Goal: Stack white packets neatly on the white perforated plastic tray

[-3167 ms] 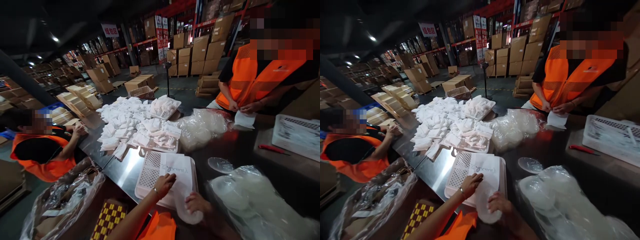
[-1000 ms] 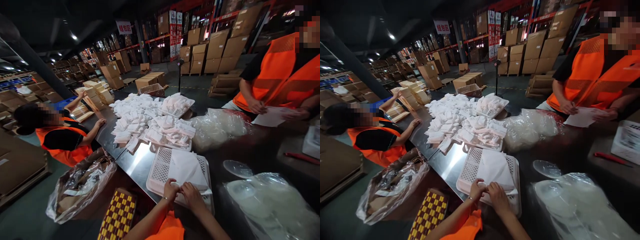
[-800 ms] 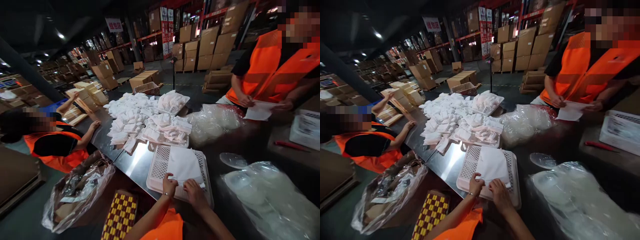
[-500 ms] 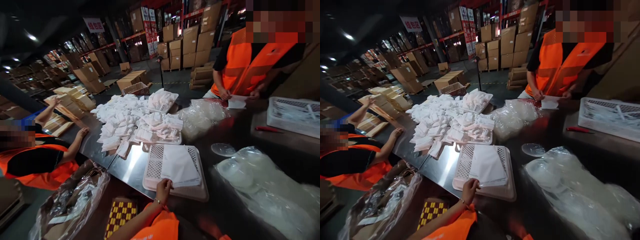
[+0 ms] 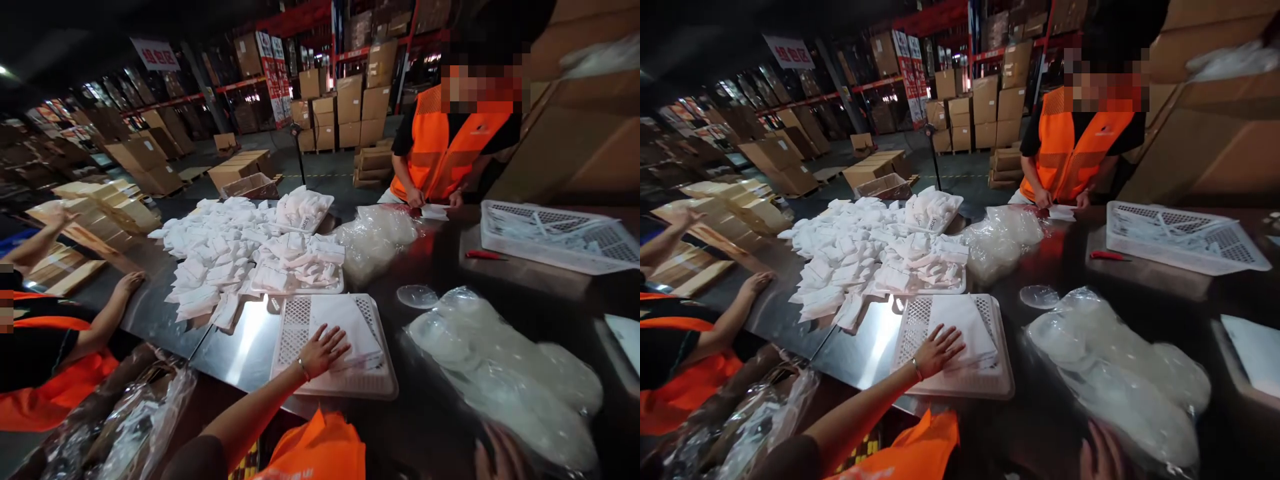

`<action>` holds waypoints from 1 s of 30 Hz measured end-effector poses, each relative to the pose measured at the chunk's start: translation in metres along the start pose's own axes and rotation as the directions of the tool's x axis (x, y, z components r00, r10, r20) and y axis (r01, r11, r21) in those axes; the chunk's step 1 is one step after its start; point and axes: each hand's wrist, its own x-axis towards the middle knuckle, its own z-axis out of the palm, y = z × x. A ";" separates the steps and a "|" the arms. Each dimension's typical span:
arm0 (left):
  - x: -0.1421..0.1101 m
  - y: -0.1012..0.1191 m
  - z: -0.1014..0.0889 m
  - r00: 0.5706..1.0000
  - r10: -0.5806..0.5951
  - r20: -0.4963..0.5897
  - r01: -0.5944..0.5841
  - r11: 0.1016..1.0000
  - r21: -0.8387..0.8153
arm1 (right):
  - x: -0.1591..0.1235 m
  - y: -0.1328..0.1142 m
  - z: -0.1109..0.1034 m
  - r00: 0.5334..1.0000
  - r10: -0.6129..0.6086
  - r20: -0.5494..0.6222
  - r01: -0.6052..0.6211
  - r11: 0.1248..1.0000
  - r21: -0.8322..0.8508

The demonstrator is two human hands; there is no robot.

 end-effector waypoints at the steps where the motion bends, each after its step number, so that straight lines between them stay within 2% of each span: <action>1: 0.003 -0.001 0.002 1.000 0.007 0.021 -0.007 1.000 -0.027 | 0.022 -0.004 0.015 0.991 -0.132 0.020 0.133 0.991 -0.027; 2: 0.005 -0.003 0.003 0.999 -0.004 0.034 0.006 0.998 -0.065 | 0.046 -0.009 0.031 0.956 -0.284 0.078 0.287 0.957 -0.033; 3: 0.006 -0.004 0.002 0.999 -0.026 0.042 0.031 0.993 -0.111 | 0.070 -0.014 0.049 0.891 -0.422 0.165 0.430 0.903 -0.009; 4: 0.007 -0.006 0.001 0.998 -0.051 0.044 0.058 0.985 -0.162 | 0.093 -0.021 0.066 0.789 -0.551 0.274 0.555 0.829 0.069; 6: 0.009 -0.010 -0.004 0.993 -0.113 0.035 0.119 0.956 -0.269 | 0.129 -0.034 0.096 0.688 -0.602 0.406 0.587 0.790 0.176; 7: 0.010 -0.012 -0.007 0.988 -0.152 0.025 0.151 0.935 -0.321 | 0.143 -0.040 0.109 0.661 -0.612 0.434 0.567 0.786 0.245; 9: 0.016 -0.017 -0.013 0.971 -0.237 -0.002 0.215 0.886 -0.411 | 0.162 -0.051 0.131 0.677 -0.592 0.438 0.470 0.805 0.362; 12: 0.028 -0.026 -0.021 0.937 -0.348 -0.023 0.292 0.819 -0.495 | 0.186 -0.067 0.156 0.733 -0.538 0.415 0.348 0.822 0.452; 15: 0.042 -0.040 -0.031 0.893 -0.449 0.015 0.383 0.744 -0.547 | 0.216 -0.087 0.176 0.715 -0.537 0.447 0.298 0.813 0.500; 17: 0.050 -0.052 -0.039 0.840 -0.540 0.044 0.465 0.677 -0.571 | 0.238 -0.099 0.189 0.701 -0.521 0.487 0.239 0.815 0.527; 20: 0.059 -0.071 -0.049 0.760 -0.648 0.055 0.552 0.598 -0.582 | 0.267 -0.112 0.204 0.706 -0.454 0.543 0.143 0.843 0.518; 22: 0.062 -0.079 -0.053 0.737 -0.673 0.058 0.573 0.577 -0.582 | 0.281 -0.114 0.207 0.704 -0.425 0.569 0.109 0.856 0.505; 24: 0.060 -0.079 -0.056 0.734 -0.676 0.065 0.577 0.571 -0.585 | 0.287 -0.113 0.200 0.678 -0.439 0.590 0.113 0.855 0.507; 26: 0.052 -0.069 -0.056 0.768 -0.637 0.069 0.543 0.590 -0.598 | 0.282 -0.108 0.183 0.616 -0.496 0.612 0.146 0.835 0.530; 28: 0.039 -0.052 -0.054 0.857 -0.511 0.062 0.437 0.660 -0.610 | 0.265 -0.098 0.163 0.519 -0.582 0.626 0.197 0.794 0.574; 30: 0.024 -0.035 -0.048 0.950 -0.307 0.052 0.281 0.774 -0.568 | 0.240 -0.086 0.147 0.403 -0.692 0.599 0.300 0.718 0.628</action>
